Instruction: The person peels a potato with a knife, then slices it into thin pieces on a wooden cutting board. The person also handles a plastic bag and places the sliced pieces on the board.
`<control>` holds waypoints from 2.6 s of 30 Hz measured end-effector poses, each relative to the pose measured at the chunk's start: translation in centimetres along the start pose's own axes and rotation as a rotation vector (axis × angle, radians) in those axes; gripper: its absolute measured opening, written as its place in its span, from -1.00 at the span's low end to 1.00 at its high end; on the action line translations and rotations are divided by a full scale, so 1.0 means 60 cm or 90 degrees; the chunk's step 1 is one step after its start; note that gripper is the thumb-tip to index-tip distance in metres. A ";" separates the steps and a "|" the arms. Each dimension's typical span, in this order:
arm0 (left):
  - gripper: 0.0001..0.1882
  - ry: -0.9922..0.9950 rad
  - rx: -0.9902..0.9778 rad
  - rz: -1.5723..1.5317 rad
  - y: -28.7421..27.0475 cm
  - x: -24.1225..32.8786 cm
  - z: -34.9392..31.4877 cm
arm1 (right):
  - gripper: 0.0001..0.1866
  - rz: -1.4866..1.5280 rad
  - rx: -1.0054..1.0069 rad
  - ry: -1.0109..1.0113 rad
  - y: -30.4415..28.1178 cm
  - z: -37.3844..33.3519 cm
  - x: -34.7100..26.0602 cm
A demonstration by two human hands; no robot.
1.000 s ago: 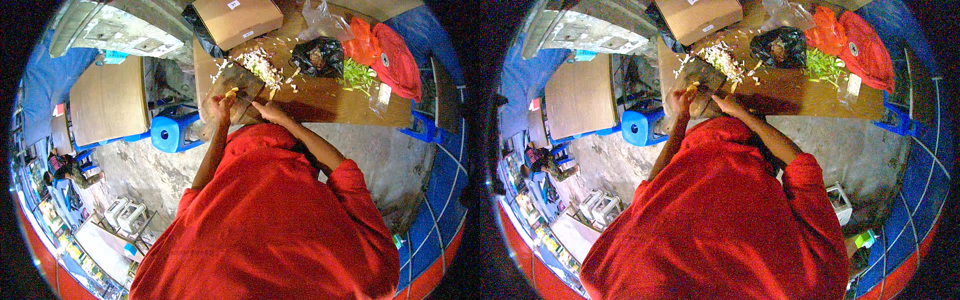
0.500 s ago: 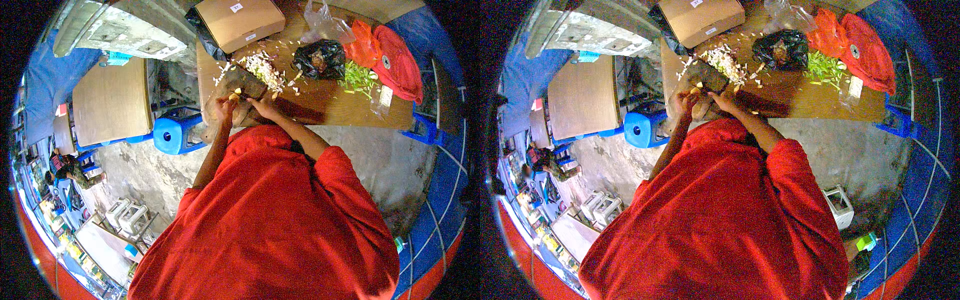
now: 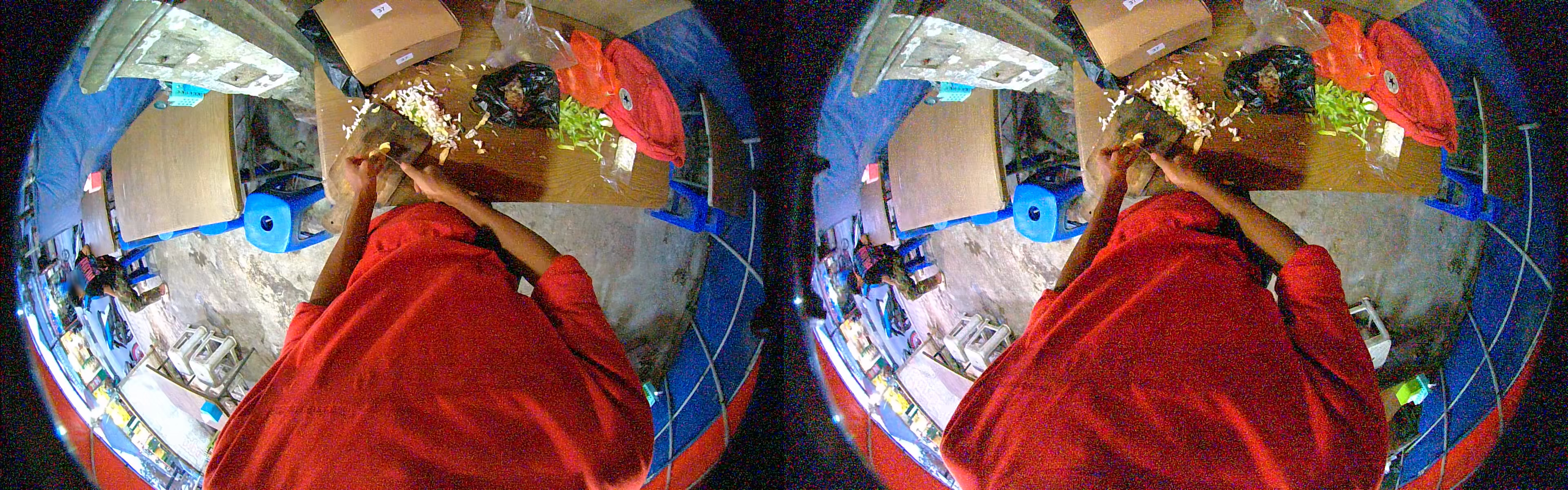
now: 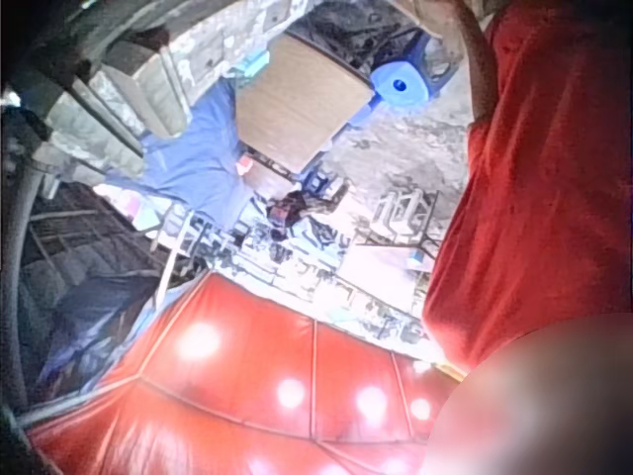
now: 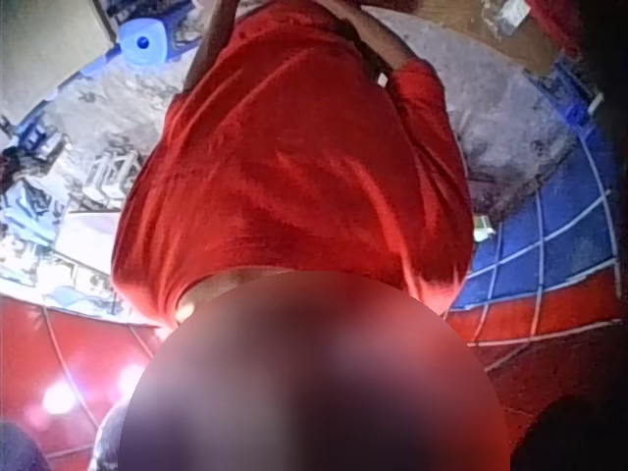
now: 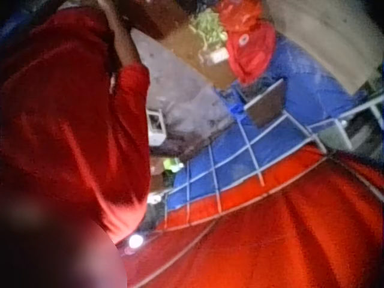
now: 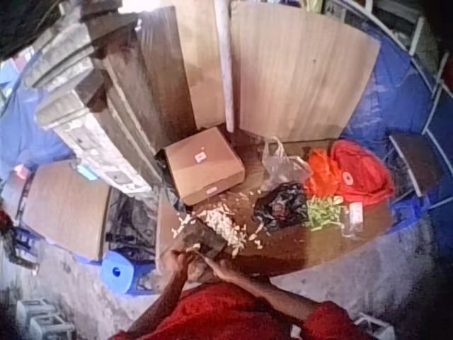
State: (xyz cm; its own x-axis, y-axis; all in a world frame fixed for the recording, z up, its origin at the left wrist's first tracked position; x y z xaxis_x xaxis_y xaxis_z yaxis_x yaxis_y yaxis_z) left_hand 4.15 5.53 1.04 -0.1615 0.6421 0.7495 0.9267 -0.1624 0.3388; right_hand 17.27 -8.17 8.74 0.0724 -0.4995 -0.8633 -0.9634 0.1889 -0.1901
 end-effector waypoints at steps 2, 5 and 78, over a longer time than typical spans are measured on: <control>-0.72 0.005 0.016 0.072 -0.002 0.002 0.004 | -0.16 -0.061 0.004 0.007 0.004 0.002 0.024; -0.73 -0.012 0.010 0.081 -0.003 0.000 0.008 | -0.30 -0.130 0.086 -0.112 0.013 0.010 0.036; -0.80 0.045 0.025 0.087 0.004 -0.006 -0.008 | -0.61 -0.506 0.102 -0.277 0.025 -0.011 0.024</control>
State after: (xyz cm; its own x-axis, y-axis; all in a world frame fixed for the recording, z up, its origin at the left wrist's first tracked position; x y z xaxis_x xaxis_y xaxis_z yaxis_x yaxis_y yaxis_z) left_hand 4.26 4.88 1.12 -0.0554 0.5616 0.8256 0.9540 -0.2141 0.2097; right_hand 15.74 -9.19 7.51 0.8202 -0.1758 -0.5444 -0.5435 0.0574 -0.8374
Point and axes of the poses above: each hand's wrist, its own z-axis towards the middle knuckle, its own y-axis out of the palm, x = y × z, the point moved 3 cm from there along z, towards the middle knuckle, and after that the axes turned 10 degrees about -y, right-handed, at the moved point
